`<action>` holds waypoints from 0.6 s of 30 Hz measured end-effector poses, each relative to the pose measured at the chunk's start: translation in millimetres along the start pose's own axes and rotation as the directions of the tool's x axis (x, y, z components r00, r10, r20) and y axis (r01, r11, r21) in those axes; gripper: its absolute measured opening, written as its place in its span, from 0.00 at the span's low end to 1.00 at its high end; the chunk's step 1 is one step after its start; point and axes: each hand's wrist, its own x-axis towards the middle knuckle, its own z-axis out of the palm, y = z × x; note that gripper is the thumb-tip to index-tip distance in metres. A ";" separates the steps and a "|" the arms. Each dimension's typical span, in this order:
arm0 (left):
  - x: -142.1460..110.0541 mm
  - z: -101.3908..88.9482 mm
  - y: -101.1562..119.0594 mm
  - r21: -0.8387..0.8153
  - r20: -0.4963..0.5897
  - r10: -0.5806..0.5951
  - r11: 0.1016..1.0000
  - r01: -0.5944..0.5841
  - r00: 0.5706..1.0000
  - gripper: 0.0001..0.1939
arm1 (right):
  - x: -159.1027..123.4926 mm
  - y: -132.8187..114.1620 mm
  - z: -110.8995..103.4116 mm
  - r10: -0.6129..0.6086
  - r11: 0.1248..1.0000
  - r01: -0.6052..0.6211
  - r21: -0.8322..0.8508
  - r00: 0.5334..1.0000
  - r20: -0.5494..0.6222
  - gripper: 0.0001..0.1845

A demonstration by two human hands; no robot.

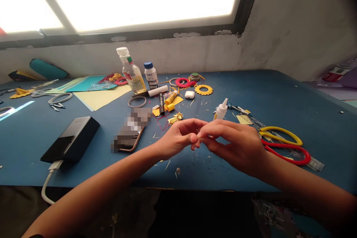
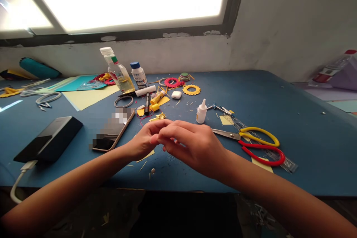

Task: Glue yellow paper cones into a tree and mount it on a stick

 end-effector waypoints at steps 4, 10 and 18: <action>-0.1 0.4 0.0 0.006 0.001 0.000 1.000 0.000 1.000 0.25 | 0.0 -1.3 -0.5 0.003 1.000 -0.003 0.000 1.000 0.004 0.06; 1.3 2.3 2.1 0.046 -0.039 0.001 0.999 0.001 0.999 0.26 | -2.0 -1.1 -1.2 -0.010 1.000 0.010 -0.002 0.999 -0.035 0.06; 0.6 -2.4 -0.7 0.065 -0.013 0.006 0.998 -0.005 1.000 0.28 | -4.4 3.3 -0.5 -0.084 0.979 0.098 0.179 0.993 -0.084 0.07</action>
